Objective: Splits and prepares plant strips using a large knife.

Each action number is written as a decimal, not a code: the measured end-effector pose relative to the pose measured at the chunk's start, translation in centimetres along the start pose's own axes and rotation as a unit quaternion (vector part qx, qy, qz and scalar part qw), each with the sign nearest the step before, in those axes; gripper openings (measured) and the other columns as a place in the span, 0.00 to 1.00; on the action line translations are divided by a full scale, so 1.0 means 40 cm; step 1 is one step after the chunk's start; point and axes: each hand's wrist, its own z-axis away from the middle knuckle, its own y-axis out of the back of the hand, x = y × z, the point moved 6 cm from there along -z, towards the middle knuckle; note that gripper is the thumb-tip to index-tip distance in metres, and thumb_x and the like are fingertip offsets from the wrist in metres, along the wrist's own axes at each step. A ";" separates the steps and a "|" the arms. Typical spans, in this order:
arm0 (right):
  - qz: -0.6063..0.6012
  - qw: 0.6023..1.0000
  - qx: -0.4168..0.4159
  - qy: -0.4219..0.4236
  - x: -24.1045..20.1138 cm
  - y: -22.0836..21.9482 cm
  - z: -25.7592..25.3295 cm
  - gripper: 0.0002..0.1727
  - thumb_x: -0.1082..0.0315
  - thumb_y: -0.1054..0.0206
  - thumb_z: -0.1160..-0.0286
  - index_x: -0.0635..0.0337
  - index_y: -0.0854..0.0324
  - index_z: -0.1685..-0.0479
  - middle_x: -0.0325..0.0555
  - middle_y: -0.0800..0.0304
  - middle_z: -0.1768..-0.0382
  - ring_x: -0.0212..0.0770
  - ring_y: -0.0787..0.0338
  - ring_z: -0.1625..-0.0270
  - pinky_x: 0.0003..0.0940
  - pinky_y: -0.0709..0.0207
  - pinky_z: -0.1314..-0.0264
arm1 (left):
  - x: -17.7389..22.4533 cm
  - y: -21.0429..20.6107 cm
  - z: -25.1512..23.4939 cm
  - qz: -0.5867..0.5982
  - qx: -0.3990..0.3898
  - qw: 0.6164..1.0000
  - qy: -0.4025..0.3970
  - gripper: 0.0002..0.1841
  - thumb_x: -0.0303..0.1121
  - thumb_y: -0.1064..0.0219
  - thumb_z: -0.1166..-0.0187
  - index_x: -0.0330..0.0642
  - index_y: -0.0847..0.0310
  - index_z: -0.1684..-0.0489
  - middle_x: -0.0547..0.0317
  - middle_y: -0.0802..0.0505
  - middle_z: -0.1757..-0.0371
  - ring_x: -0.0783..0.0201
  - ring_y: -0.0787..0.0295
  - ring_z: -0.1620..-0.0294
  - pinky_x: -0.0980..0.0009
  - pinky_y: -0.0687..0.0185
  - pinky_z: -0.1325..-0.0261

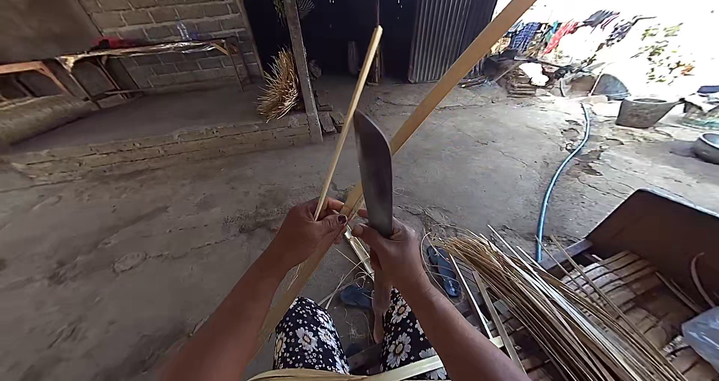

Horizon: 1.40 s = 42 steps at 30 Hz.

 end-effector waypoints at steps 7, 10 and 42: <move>-0.220 0.971 0.063 -0.065 0.005 -0.027 0.011 0.04 0.77 0.31 0.25 0.71 0.13 0.64 0.50 0.09 0.75 0.27 0.28 0.91 0.21 0.30 0.89 | -0.006 -0.012 0.010 -0.009 0.036 0.999 -0.034 0.05 0.26 0.31 0.19 0.38 0.16 0.51 0.62 0.07 0.67 0.70 0.07 0.67 0.74 0.08 0.59; -0.238 0.969 0.062 -0.033 -0.009 -0.020 0.039 0.05 0.76 0.34 0.25 0.68 0.15 0.65 0.50 0.08 0.75 0.28 0.24 0.90 0.23 0.27 0.88 | 0.000 0.034 0.007 -0.035 0.104 0.992 -0.063 0.07 0.27 0.35 0.15 0.38 0.19 0.45 0.60 0.07 0.67 0.69 0.08 0.72 0.75 0.11 0.67; 0.437 0.745 -0.400 -0.307 0.384 -0.141 0.196 0.21 0.67 0.49 0.10 0.62 0.30 0.22 0.66 0.12 0.45 0.62 0.08 0.47 0.61 0.17 0.42 | 0.118 0.350 0.079 -0.191 0.398 0.869 -0.223 0.13 0.34 0.30 0.19 0.36 0.19 0.44 0.61 0.09 0.58 0.74 0.11 0.62 0.72 0.12 0.53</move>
